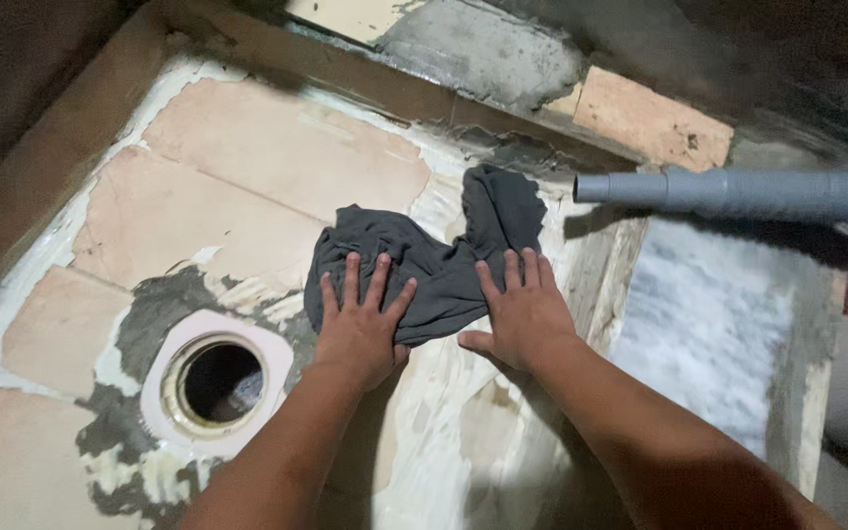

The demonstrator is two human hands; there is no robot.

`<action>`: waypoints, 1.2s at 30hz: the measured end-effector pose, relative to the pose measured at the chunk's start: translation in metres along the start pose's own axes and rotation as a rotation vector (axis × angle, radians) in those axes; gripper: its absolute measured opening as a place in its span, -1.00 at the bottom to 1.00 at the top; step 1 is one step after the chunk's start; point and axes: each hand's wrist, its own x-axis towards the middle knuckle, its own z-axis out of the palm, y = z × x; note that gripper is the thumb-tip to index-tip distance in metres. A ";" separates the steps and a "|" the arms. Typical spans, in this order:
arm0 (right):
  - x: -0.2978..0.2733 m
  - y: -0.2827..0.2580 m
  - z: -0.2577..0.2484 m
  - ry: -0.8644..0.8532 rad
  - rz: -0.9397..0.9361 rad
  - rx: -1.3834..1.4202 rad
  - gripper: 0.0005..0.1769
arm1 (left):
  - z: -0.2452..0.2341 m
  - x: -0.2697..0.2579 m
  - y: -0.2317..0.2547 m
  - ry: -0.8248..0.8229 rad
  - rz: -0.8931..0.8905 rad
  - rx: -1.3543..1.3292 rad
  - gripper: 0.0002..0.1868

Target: The person wrings out a dark gray cloth on a tiled floor using both hands. They repeatedly twist, squeeze, and press the cloth to remove water, moving it around the floor area near a drain.

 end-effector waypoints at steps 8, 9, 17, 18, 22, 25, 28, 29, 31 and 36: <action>-0.037 -0.044 0.043 -0.018 0.080 0.037 0.00 | 0.009 -0.025 -0.011 -0.024 0.104 0.087 -0.12; -0.041 -0.049 0.046 -0.027 0.082 0.068 0.00 | 0.014 -0.036 -0.013 -0.028 0.127 0.099 -0.13; -0.047 -0.052 0.048 -0.022 0.051 0.111 0.02 | 0.043 -0.060 -0.037 0.332 0.131 0.004 -0.49; -0.046 -0.048 0.050 0.008 0.038 0.099 0.01 | 0.044 -0.057 -0.033 0.307 0.102 0.013 -0.52; -0.056 -0.045 0.086 0.119 0.016 0.126 -0.17 | 0.049 -0.058 -0.020 0.239 0.092 0.016 -0.61; -0.072 -0.066 0.107 0.113 0.011 0.045 -0.27 | 0.060 -0.083 -0.012 0.119 0.150 0.091 -0.53; -0.108 -0.098 0.133 0.212 -0.008 0.046 -0.43 | 0.081 -0.125 -0.003 0.031 0.213 0.114 -0.49; -0.125 -0.105 0.141 0.233 -0.053 0.008 -0.45 | 0.088 -0.140 0.005 -0.025 0.228 0.137 -0.51; -0.148 -0.121 0.145 0.232 -0.135 0.001 -0.47 | 0.089 -0.164 0.017 -0.226 0.226 0.137 -0.52; -0.207 -0.129 0.125 0.049 -0.174 0.474 -0.59 | 0.045 -0.220 0.023 -0.424 0.135 -0.280 -0.54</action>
